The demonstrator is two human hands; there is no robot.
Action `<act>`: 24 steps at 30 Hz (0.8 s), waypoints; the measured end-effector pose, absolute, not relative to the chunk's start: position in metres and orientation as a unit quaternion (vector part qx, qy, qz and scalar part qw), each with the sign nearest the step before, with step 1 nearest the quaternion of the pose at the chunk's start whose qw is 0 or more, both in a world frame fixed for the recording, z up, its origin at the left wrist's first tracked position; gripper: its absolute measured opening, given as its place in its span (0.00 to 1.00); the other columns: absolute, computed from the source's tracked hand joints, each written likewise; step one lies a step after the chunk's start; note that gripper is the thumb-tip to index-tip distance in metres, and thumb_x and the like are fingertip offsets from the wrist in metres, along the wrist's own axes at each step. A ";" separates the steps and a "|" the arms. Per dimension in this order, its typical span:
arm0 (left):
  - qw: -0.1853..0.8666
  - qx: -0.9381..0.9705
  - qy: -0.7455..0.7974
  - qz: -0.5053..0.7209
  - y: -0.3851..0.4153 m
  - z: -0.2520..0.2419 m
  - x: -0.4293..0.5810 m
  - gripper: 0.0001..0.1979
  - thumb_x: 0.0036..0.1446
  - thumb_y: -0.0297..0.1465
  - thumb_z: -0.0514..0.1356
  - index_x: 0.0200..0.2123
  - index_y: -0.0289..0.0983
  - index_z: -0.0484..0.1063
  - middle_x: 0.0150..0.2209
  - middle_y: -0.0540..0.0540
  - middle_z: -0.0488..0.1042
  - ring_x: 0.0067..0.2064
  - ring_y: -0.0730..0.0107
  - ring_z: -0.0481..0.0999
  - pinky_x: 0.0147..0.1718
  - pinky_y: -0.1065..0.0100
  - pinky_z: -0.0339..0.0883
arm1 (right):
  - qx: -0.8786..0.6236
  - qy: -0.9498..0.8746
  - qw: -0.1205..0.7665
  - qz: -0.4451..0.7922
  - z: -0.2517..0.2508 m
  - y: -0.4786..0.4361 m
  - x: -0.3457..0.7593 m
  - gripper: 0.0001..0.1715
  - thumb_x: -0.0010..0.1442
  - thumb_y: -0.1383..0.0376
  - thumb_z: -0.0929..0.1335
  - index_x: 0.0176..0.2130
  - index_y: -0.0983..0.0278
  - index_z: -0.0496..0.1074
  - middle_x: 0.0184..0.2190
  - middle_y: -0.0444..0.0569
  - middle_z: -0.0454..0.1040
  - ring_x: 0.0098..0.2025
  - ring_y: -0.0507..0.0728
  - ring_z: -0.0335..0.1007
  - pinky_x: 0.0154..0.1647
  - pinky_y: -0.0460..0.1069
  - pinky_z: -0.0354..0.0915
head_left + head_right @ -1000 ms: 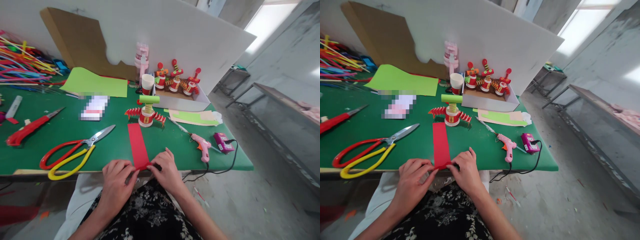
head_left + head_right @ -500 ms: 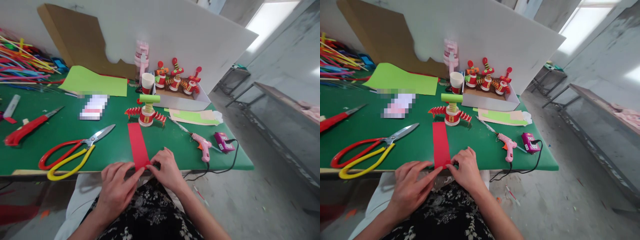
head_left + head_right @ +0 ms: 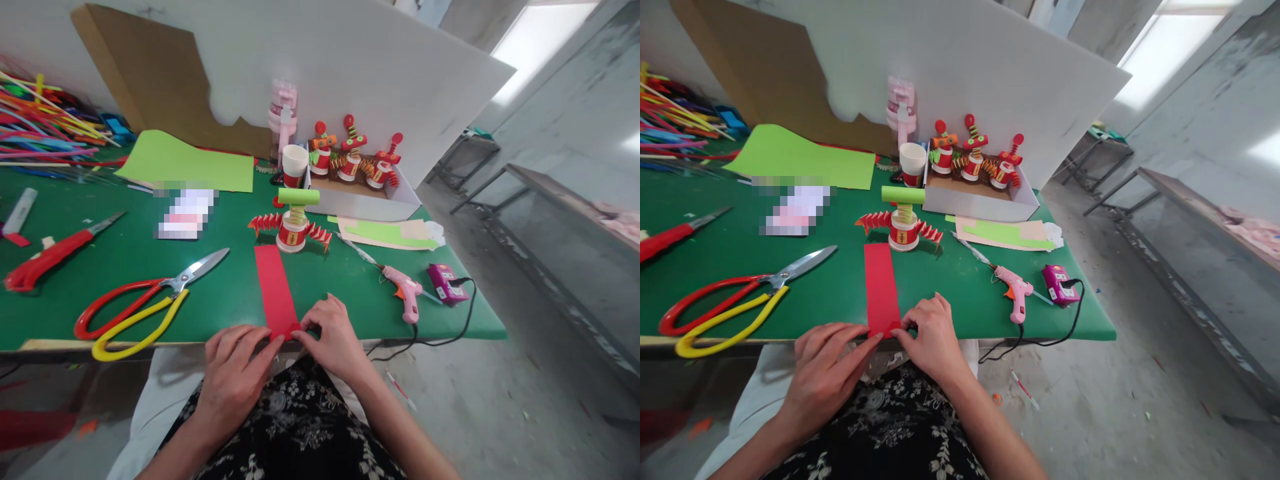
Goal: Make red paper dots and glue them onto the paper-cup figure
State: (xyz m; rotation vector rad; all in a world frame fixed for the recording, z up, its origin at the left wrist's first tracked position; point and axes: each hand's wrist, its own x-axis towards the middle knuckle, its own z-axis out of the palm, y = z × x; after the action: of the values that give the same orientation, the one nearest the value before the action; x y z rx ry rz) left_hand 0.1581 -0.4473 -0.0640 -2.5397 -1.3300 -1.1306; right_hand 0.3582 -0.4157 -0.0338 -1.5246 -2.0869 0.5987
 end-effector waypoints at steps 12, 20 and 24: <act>0.035 -0.829 -0.425 -0.362 -0.446 -0.070 0.155 0.13 0.61 0.25 0.59 0.46 0.43 0.77 0.42 0.44 0.79 0.47 0.59 0.72 0.48 0.57 0.61 | -0.556 -0.758 0.254 0.228 -0.032 -0.418 0.359 0.09 0.61 0.64 0.72 0.28 0.60 0.75 0.29 0.43 0.74 0.37 0.55 0.73 0.65 0.63 0.53; 0.044 -0.844 -0.409 -0.345 -0.446 -0.074 0.151 0.14 0.61 0.24 0.60 0.48 0.42 0.76 0.42 0.44 0.79 0.47 0.58 0.72 0.48 0.56 0.61 | -0.561 -0.743 0.272 0.243 -0.032 -0.418 0.357 0.09 0.57 0.66 0.75 0.27 0.61 0.74 0.28 0.42 0.73 0.36 0.55 0.72 0.66 0.66 0.52; 0.047 -0.845 -0.406 -0.346 -0.446 -0.074 0.151 0.15 0.60 0.24 0.60 0.49 0.42 0.75 0.43 0.44 0.79 0.47 0.58 0.71 0.48 0.56 0.62 | -0.563 -0.742 0.270 0.245 -0.032 -0.419 0.357 0.09 0.57 0.67 0.74 0.27 0.61 0.74 0.29 0.43 0.73 0.37 0.55 0.72 0.66 0.66 0.52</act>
State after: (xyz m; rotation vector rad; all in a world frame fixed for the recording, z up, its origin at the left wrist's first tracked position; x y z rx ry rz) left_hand 0.1507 -0.4456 -0.0741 -2.5778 -1.2381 -1.0561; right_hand 0.3569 -0.4188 -0.0318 -1.5176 -1.9985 0.6599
